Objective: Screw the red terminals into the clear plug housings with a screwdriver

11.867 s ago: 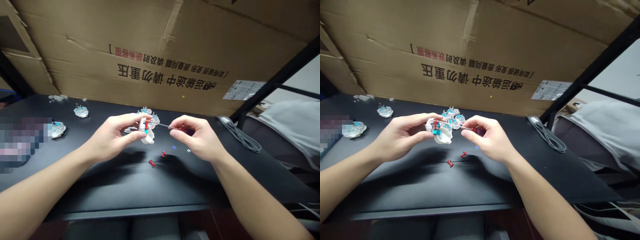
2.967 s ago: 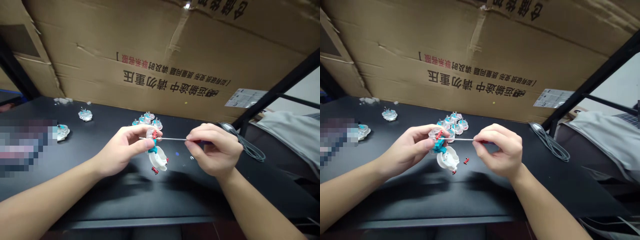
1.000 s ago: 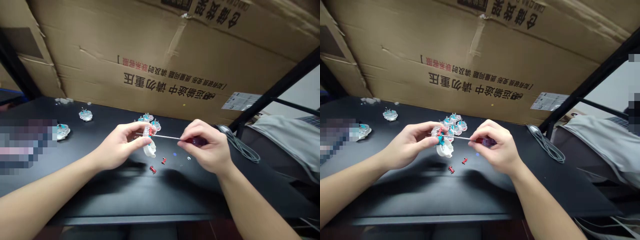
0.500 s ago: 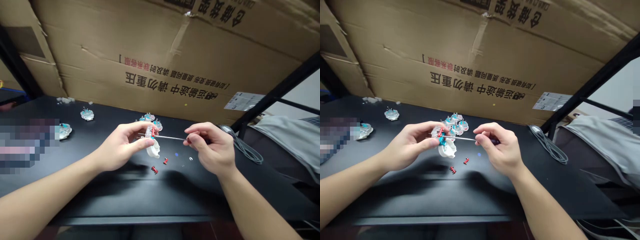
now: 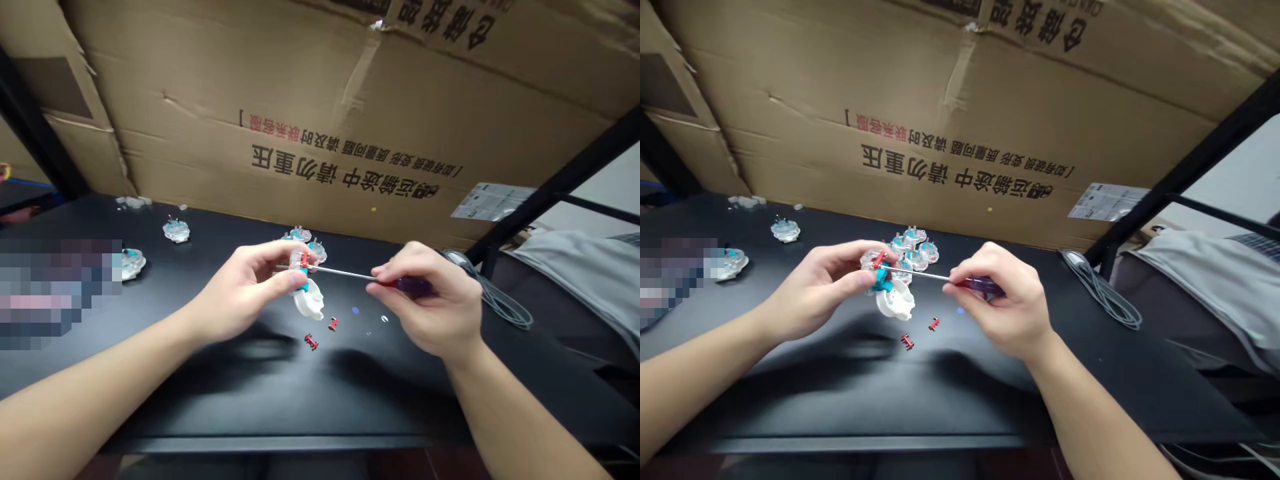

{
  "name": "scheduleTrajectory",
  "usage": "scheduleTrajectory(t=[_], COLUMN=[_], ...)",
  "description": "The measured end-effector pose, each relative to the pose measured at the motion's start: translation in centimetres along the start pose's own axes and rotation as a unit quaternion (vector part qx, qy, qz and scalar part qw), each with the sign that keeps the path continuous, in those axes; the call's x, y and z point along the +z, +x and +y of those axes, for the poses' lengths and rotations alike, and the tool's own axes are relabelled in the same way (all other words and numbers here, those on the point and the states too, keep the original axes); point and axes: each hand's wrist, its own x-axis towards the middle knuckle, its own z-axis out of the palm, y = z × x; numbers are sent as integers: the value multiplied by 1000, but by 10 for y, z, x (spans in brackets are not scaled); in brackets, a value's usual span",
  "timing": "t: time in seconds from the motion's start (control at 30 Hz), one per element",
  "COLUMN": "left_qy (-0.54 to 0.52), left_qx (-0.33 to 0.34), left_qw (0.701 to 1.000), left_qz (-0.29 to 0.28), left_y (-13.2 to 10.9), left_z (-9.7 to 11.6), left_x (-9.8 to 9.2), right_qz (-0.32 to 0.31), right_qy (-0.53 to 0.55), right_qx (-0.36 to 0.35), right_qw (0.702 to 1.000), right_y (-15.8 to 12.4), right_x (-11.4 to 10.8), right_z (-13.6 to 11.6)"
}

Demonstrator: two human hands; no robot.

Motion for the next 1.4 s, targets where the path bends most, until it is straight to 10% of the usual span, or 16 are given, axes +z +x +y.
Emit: scheduleTrajectory(t=[0.17,0.33,0.53,0.7,0.87,1.07,1.2,1.4], left_qy=[43,63,220,139,162,374,510,513], left_qx=[-10,-41,69,-1,-25,-80,-69,-3], left_qw=[999,996,972,989,986,906,841,832], left_qz=[-20,-47,-40,-42,-43,-179,-164,-212], left_y=[2,4,2,3,10,14,11,15], left_z=[1,1,6,2,2,7,-5,-7], left_x=[-4,-7,-13,-12,-12,-32,-39,-51], right_qz=[-66,-51,-136,-17,-34,-35,-99,-308], right_qy=[-45,-145,-5,-94,-66,-91,-54,-62], right_qx=[39,-87,149,-10,53,48,136,107], right_qw=[996,984,980,995,996,994,984,943], right_y=[3,2,3,0,-1,0,-3,-4], right_x=[0,0,5,12,15,9,13,28], right_z=[-3,-4,-7,-9,-1,31,38,17])
